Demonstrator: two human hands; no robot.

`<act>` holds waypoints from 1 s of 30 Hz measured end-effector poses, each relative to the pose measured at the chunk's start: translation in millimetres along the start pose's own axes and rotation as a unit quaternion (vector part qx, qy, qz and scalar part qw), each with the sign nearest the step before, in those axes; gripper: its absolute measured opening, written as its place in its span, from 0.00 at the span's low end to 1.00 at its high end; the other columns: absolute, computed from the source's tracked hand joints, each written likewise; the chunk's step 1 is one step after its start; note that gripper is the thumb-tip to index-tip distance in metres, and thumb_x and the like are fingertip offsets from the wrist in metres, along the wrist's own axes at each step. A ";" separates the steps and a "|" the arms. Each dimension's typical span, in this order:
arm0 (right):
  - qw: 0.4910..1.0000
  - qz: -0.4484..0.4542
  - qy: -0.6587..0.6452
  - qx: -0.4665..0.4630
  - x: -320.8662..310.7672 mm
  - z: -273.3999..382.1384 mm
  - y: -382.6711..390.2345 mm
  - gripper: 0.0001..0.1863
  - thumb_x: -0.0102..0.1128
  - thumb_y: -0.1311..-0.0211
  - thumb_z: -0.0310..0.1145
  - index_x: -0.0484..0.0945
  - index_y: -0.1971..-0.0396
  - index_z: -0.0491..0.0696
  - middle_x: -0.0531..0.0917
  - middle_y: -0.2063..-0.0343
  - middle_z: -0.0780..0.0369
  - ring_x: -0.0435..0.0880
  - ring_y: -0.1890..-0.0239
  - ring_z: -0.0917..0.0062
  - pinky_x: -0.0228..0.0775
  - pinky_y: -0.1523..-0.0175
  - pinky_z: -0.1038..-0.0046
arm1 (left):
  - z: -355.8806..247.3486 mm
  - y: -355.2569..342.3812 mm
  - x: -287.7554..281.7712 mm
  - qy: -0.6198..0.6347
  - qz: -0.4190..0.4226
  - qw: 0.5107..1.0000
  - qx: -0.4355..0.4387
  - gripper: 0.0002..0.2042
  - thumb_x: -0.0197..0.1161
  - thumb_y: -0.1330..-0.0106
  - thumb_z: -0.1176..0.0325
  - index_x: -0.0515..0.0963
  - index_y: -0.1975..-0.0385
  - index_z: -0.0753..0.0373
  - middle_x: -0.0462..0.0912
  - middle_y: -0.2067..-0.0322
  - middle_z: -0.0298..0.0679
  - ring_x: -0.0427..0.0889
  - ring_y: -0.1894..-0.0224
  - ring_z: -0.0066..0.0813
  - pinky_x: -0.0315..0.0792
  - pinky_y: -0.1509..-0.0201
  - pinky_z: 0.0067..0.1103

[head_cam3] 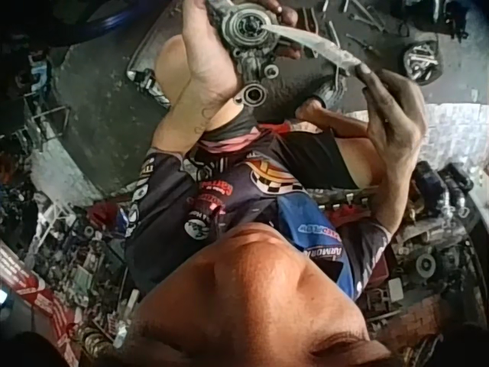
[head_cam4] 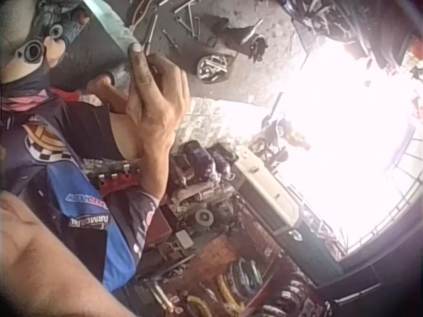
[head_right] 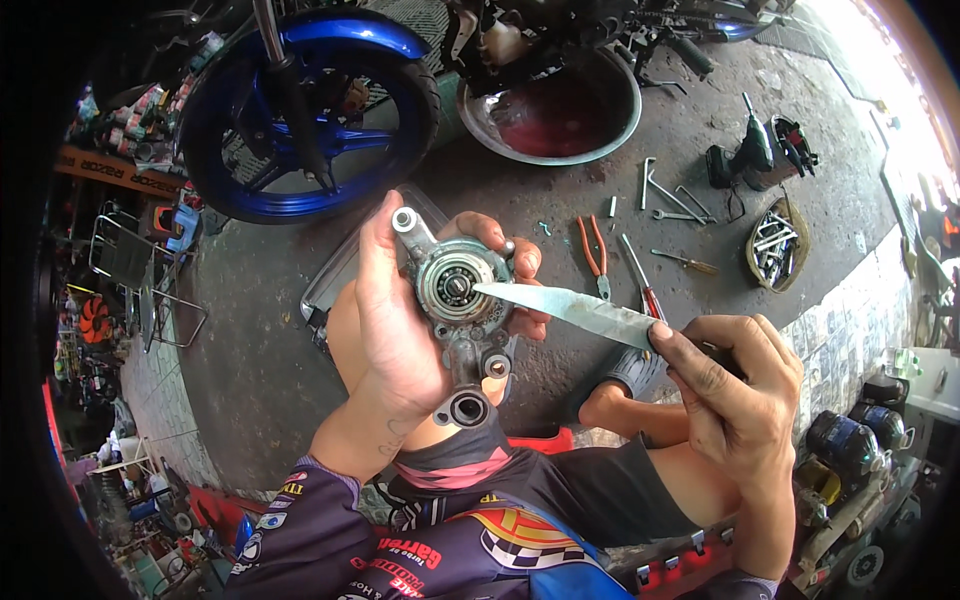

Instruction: The person is disassembling and cleaning motorcycle components, likely brake caliper parts, using pliers and a pick tool.

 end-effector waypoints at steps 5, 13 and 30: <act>1.000 -0.010 -0.006 -0.008 1.2 2.1 -2.2 0.25 0.75 0.54 0.26 0.92 0.51 0.54 0.84 0.68 0.63 0.78 0.73 0.72 0.70 0.68 0.70 | -1.5 -1.6 0.4 0.010 0.001 1.000 -0.003 0.40 0.40 0.28 0.25 0.79 0.62 0.63 0.85 0.61 0.50 0.90 0.59 0.46 0.89 0.58 0.40; 1.000 -0.004 0.014 -0.008 -1.5 3.9 -4.4 0.24 0.75 0.54 0.26 0.92 0.52 0.54 0.84 0.69 0.63 0.77 0.74 0.73 0.68 0.69 0.71 | 1.2 -2.0 -0.6 0.031 -0.019 0.999 0.002 0.40 0.42 0.28 0.26 0.79 0.60 0.65 0.82 0.60 0.53 0.88 0.66 0.46 0.88 0.64 0.39; 0.999 0.005 0.038 -0.006 4.7 12.2 4.1 0.28 0.67 0.59 0.25 0.92 0.51 0.56 0.84 0.66 0.62 0.79 0.72 0.72 0.71 0.67 0.71 | -1.5 2.6 3.6 -0.027 0.003 1.000 0.006 0.39 0.34 0.25 0.27 0.75 0.64 0.62 0.81 0.68 0.52 0.84 0.77 0.40 0.79 0.80 0.28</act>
Point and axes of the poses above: each hand's wrist, its own y-axis away from the middle knuckle, its own x-axis out of the palm, z = x × y, the point moved 4 cm from there along -y, towards the middle knuckle
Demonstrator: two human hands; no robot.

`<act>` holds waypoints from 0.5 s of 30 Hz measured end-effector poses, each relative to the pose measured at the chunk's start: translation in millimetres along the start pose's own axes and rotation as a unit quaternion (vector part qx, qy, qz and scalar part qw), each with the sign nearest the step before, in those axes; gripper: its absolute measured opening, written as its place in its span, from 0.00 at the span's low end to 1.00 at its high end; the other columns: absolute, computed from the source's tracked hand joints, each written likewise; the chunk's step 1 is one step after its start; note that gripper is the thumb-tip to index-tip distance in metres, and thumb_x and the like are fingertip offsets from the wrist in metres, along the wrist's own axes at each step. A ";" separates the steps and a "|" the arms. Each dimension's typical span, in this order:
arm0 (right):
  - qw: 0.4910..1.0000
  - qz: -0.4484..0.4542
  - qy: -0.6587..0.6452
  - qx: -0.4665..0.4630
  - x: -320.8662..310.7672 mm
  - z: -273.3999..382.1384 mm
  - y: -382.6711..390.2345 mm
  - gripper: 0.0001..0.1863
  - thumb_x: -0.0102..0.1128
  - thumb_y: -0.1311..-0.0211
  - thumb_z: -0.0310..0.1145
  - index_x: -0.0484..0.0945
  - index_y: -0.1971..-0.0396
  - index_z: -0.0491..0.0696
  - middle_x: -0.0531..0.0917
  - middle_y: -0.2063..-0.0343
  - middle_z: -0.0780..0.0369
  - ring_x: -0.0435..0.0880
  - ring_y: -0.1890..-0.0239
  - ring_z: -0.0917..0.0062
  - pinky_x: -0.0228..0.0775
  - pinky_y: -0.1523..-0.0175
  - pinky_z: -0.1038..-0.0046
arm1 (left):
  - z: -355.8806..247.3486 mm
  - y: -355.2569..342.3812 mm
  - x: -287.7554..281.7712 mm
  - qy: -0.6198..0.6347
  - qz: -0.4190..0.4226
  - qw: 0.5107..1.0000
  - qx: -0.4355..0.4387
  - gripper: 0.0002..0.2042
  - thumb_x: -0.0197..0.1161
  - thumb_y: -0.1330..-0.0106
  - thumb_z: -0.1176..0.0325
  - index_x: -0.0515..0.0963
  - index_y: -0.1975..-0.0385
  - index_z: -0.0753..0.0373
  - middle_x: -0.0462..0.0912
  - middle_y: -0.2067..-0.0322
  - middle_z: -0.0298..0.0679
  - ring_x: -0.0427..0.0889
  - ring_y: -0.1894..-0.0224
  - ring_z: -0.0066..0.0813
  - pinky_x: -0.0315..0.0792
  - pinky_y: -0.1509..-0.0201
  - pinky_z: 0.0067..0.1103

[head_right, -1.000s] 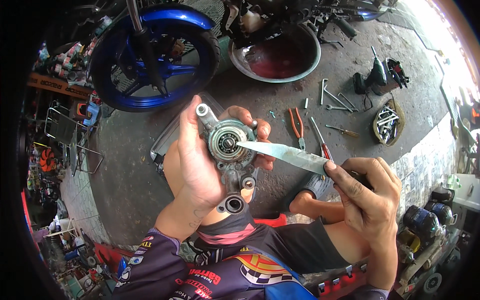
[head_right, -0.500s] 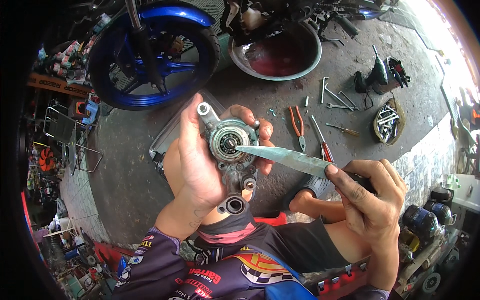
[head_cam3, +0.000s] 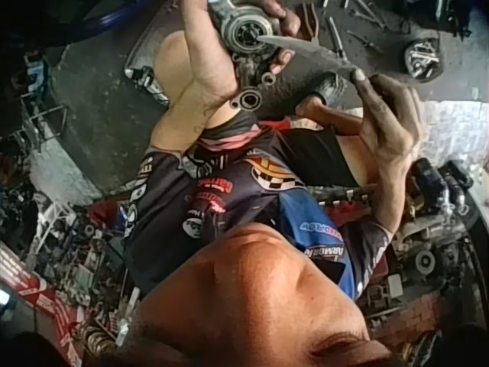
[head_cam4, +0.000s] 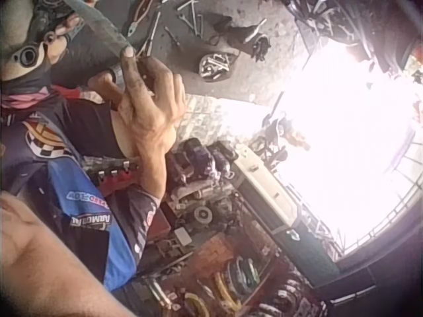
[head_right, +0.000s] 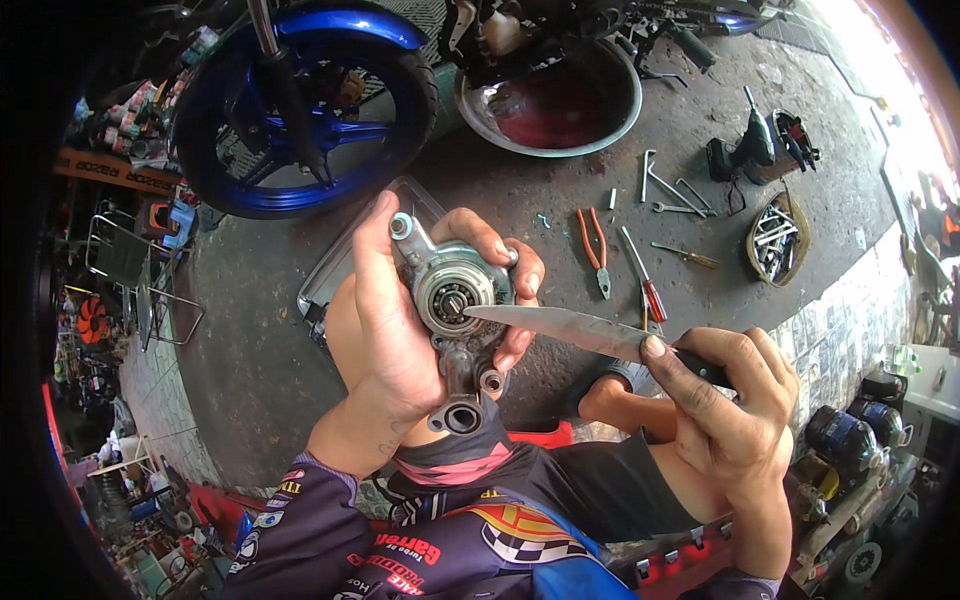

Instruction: The person is disassembling and cleaning motorcycle components, likely brake caliper parts, using pliers and a pick tool.

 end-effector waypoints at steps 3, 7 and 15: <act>0.999 -0.011 -0.030 0.014 4.9 2.3 -2.0 0.27 0.68 0.59 0.24 0.92 0.52 0.57 0.84 0.66 0.62 0.79 0.72 0.72 0.71 0.68 0.71 | 2.5 -1.4 0.2 0.021 0.003 1.000 -0.007 0.39 0.36 0.26 0.27 0.76 0.64 0.62 0.81 0.68 0.52 0.84 0.76 0.39 0.79 0.79 0.28; 0.996 0.062 -0.061 -0.022 11.4 11.1 -0.9 0.26 0.73 0.58 0.25 0.92 0.53 0.57 0.84 0.67 0.63 0.79 0.74 0.72 0.69 0.70 0.70 | 24.4 -4.5 3.2 -0.035 -0.026 0.995 -0.090 0.39 0.40 0.26 0.28 0.79 0.65 0.64 0.83 0.66 0.49 0.86 0.74 0.37 0.82 0.75 0.31; 0.991 -0.072 -0.099 0.044 -12.7 -13.2 10.9 0.22 0.68 0.49 0.19 0.89 0.51 0.46 0.81 0.69 0.58 0.77 0.74 0.72 0.67 0.70 0.73 | 4.5 -9.3 -11.9 0.119 0.017 0.990 -0.067 0.41 0.38 0.28 0.24 0.80 0.61 0.62 0.82 0.62 0.50 0.88 0.66 0.48 0.83 0.72 0.36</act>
Point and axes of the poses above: each hand's wrist, its own y-axis away from the middle knuckle, its own x-axis out of the palm, z = x × y, the point moved 4 cm from there along -y, towards the middle knuckle
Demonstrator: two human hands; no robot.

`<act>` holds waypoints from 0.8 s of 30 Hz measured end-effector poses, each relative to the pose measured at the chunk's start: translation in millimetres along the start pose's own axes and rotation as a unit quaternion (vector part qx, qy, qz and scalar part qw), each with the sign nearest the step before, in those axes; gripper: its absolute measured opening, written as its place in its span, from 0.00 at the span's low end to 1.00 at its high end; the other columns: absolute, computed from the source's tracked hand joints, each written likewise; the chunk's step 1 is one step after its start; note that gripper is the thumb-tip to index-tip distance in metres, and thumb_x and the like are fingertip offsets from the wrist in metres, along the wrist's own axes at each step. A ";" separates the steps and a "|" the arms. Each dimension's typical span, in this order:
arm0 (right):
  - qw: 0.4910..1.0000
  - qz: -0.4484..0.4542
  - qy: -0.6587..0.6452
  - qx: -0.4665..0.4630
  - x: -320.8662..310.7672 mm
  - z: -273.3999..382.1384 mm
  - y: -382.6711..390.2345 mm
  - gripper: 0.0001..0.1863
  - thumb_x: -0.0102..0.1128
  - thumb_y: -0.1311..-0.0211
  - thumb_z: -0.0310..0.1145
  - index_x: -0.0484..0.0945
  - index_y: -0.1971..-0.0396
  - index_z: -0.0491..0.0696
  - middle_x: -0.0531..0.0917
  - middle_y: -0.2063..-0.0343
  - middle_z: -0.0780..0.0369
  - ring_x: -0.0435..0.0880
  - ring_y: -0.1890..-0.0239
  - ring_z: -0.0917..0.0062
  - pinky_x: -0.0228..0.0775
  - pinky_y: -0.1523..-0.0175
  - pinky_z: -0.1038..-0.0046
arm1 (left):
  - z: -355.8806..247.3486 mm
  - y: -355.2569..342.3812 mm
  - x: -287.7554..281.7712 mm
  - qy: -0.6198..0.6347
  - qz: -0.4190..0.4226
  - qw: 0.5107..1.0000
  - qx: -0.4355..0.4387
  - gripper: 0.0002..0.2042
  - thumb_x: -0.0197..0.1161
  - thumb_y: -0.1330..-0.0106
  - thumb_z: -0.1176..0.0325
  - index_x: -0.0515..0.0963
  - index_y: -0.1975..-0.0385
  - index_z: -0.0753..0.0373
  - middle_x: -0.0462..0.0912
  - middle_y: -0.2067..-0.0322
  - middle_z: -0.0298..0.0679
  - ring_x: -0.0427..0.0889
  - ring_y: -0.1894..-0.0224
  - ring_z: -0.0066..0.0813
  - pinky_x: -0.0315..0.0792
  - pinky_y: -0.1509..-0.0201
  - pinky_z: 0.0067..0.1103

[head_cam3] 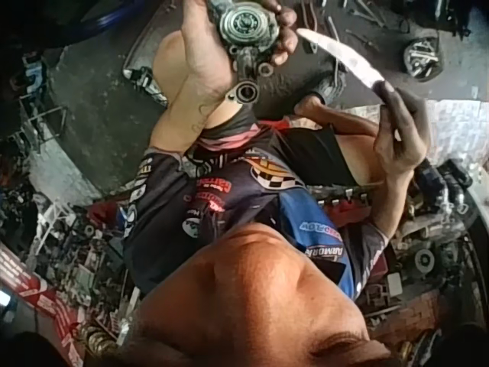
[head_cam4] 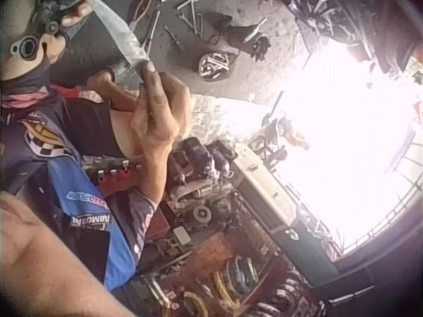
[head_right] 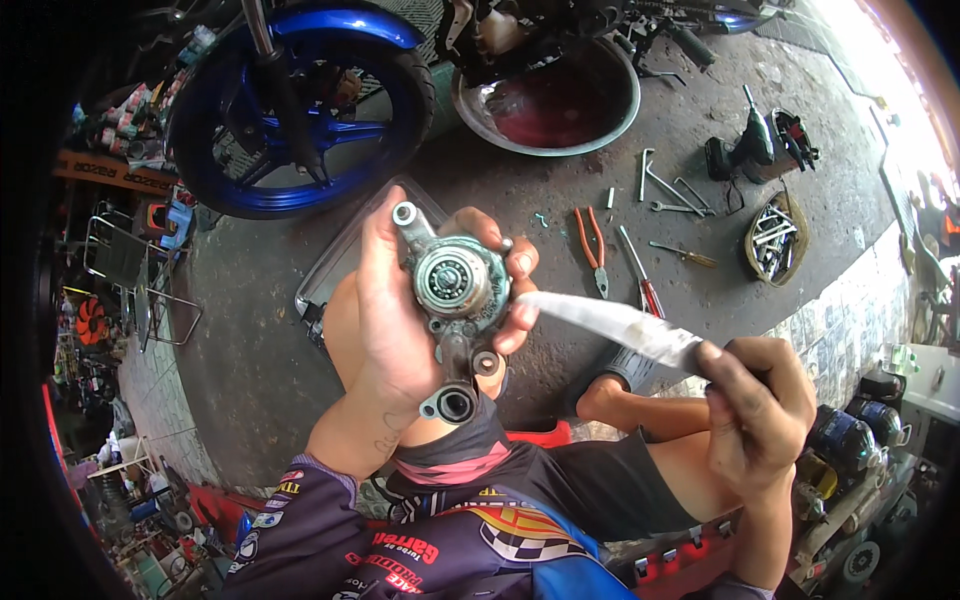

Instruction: The person is disassembling and cleaning motorcycle components, likely brake caliper parts, using pliers and a pick tool.

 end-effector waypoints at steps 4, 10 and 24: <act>0.997 0.051 0.063 -0.014 2.0 6.2 1.6 0.25 0.71 0.57 0.24 0.91 0.52 0.53 0.81 0.71 0.62 0.77 0.76 0.74 0.66 0.71 0.73 | 9.3 -0.9 1.4 -0.041 -0.017 0.999 -0.007 0.41 0.39 0.29 0.24 0.80 0.62 0.63 0.82 0.62 0.50 0.89 0.63 0.46 0.88 0.65 0.40; 0.994 0.071 0.082 -0.024 3.5 8.4 -7.0 0.29 0.70 0.61 0.27 0.92 0.51 0.56 0.81 0.71 0.62 0.77 0.76 0.74 0.65 0.71 0.72 | 10.9 0.0 7.6 -0.047 -0.009 0.999 -0.001 0.41 0.39 0.29 0.24 0.81 0.63 0.63 0.83 0.62 0.51 0.89 0.62 0.45 0.89 0.62 0.42; 0.992 0.077 0.096 -0.022 8.6 9.8 -7.4 0.28 0.67 0.61 0.29 0.92 0.52 0.56 0.82 0.70 0.62 0.79 0.75 0.72 0.69 0.68 0.70 | 12.2 1.5 8.3 -0.067 -0.022 0.997 0.003 0.38 0.40 0.27 0.27 0.80 0.65 0.62 0.84 0.65 0.49 0.89 0.63 0.42 0.89 0.62 0.43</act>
Point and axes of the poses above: each hand's wrist, its own y-axis away from the middle knuckle, its own x-axis out of the palm, z = x × y, the point moved 4 cm from there along -y, towards the middle knuckle
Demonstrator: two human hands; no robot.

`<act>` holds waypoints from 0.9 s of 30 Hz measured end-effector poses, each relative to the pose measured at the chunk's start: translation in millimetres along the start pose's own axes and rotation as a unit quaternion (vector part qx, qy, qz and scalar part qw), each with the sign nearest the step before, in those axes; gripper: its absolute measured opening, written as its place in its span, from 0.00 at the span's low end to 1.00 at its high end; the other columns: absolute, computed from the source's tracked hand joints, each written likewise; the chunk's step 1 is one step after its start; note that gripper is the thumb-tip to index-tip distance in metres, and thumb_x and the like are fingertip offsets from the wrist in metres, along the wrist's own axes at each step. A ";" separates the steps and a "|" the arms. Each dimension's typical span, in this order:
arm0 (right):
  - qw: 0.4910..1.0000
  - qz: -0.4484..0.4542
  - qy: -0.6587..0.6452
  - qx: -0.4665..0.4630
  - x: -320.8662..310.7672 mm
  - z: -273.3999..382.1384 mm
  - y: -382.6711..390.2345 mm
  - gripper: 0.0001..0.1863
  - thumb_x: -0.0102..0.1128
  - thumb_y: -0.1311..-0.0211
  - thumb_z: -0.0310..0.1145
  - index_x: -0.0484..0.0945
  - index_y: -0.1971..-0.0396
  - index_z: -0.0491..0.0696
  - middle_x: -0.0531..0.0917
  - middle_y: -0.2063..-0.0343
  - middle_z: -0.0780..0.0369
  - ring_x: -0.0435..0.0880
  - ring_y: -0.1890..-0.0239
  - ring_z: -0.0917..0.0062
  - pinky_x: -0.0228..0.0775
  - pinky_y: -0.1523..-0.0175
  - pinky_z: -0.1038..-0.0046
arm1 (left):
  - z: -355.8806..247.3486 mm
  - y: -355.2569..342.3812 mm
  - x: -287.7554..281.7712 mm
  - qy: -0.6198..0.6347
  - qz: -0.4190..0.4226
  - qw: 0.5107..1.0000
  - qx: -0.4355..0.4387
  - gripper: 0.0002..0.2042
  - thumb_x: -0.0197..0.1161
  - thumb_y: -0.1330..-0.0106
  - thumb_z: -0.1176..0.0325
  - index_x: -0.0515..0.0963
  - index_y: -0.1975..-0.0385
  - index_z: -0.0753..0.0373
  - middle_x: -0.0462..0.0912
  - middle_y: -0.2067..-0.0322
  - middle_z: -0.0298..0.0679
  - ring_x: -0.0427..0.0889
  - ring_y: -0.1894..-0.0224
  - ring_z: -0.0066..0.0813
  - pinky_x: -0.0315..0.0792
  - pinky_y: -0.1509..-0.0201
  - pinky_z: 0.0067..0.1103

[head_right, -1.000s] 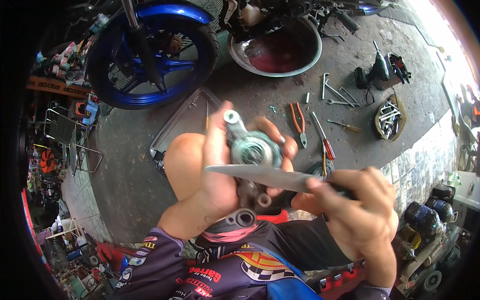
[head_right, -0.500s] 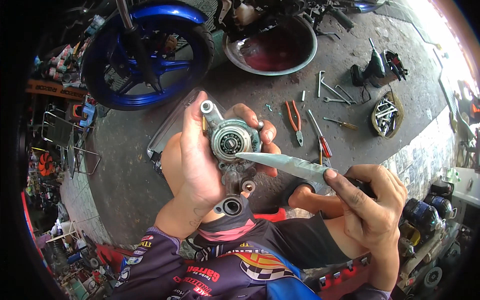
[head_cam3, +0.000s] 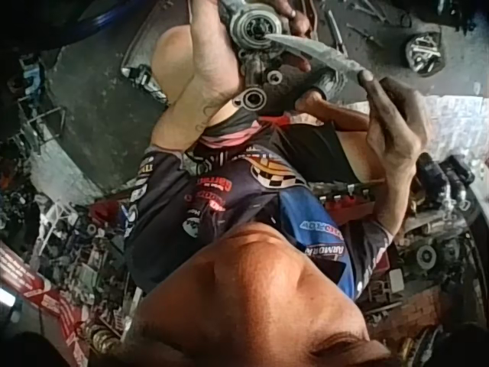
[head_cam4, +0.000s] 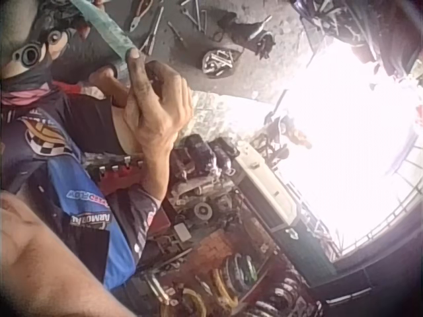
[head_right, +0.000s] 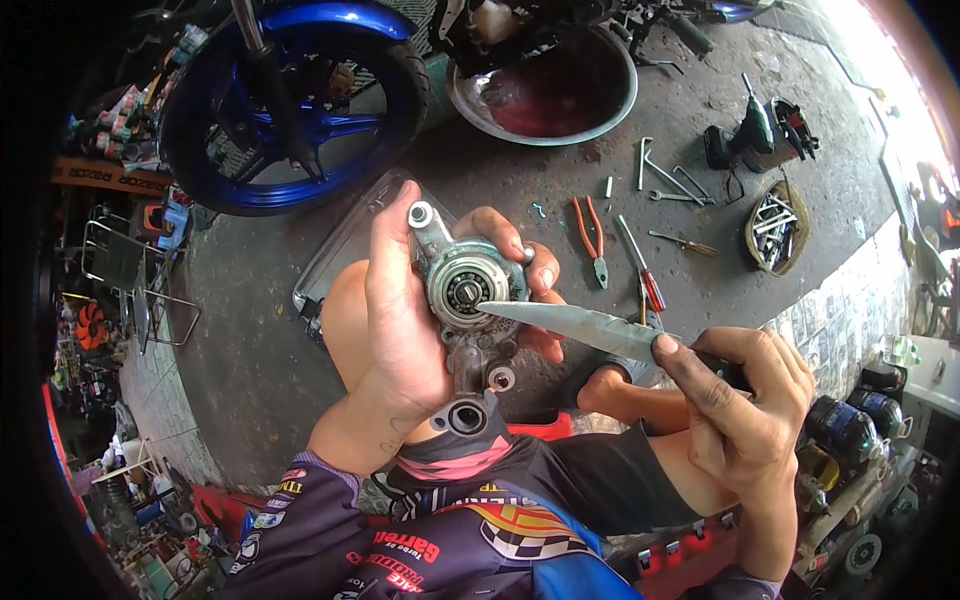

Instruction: The person is disassembling and cleaning motorcycle components, likely brake caliper parts, using pliers and a pick tool.

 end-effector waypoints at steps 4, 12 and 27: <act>0.999 0.021 -0.010 -0.026 3.0 4.0 -0.1 0.28 0.67 0.60 0.30 0.92 0.52 0.57 0.82 0.70 0.62 0.79 0.75 0.72 0.69 0.69 0.70 | 13.6 -2.1 4.0 0.019 -0.020 0.996 -0.083 0.36 0.44 0.27 0.28 0.80 0.65 0.61 0.84 0.67 0.48 0.88 0.63 0.42 0.88 0.60 0.45; 0.999 -0.018 -0.042 0.002 -2.4 -9.1 6.5 0.23 0.74 0.57 0.29 0.92 0.55 0.51 0.81 0.73 0.62 0.76 0.77 0.74 0.65 0.71 0.72 | -2.2 -0.2 4.5 0.018 -0.014 0.999 -0.036 0.37 0.44 0.29 0.26 0.79 0.65 0.60 0.85 0.65 0.49 0.89 0.59 0.53 0.86 0.54 0.46; 0.999 0.012 -0.048 0.023 -9.2 -7.1 3.3 0.21 0.74 0.53 0.31 0.92 0.54 0.52 0.80 0.74 0.62 0.77 0.77 0.73 0.65 0.71 0.72 | 5.1 -0.5 5.6 0.014 -0.007 0.999 -0.044 0.37 0.44 0.27 0.28 0.80 0.65 0.63 0.85 0.65 0.51 0.89 0.62 0.49 0.87 0.57 0.52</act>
Point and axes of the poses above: each hand's wrist, its own y-axis away from the middle knuckle, its own x-axis out of the palm, z = x × y, the point moved 4 cm from there along -y, towards the middle knuckle
